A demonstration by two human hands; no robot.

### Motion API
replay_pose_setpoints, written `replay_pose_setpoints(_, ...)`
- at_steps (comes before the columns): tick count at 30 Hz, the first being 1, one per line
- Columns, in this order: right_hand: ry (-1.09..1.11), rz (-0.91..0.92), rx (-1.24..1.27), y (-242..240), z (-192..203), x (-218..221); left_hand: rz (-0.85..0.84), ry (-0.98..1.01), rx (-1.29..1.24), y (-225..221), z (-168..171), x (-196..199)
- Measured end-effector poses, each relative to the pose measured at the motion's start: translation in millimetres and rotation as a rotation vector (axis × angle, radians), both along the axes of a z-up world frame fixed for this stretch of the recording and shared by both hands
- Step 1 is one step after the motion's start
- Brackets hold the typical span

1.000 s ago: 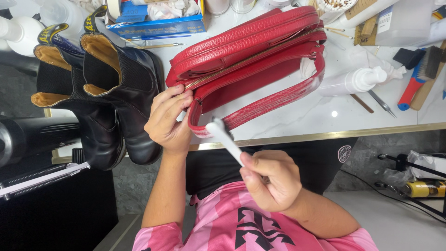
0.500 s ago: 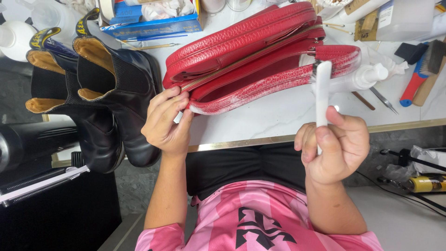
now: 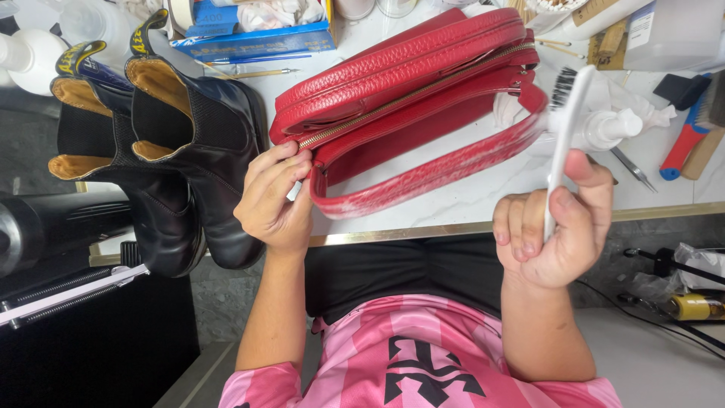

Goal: The person applies a white cleaning foam to a red leather handbag and uses a small brush and a white cloth to scrub and wipe the leather surface, handles, and zipper areas.

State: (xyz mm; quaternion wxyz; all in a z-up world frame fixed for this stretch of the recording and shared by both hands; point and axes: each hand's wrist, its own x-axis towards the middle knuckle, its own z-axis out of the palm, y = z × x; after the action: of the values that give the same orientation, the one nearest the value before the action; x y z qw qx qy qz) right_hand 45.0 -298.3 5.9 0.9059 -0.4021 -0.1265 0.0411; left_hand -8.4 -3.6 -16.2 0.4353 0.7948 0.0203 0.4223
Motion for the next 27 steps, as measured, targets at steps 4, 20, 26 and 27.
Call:
replay_pose_setpoints(4,0.170,0.110,0.073,12.7,-11.2,12.4,0.022,-0.017,0.014,-1.4,0.0,1.4)
replay_pose_setpoints(20,0.178,0.011,-0.057,16.5,19.1,-14.8,0.040,-0.044,0.030,-3.1,-2.6,1.8)
replay_pose_setpoints(26,0.048,-0.134,-0.256,32.5,20.6,-28.4,0.059,-0.035,0.052,-4.1,-3.4,0.5)
replay_pose_setpoints(27,0.047,-0.137,-0.257,33.1,18.2,-25.0,0.065,-0.023,0.052,-4.1,-3.4,0.2)
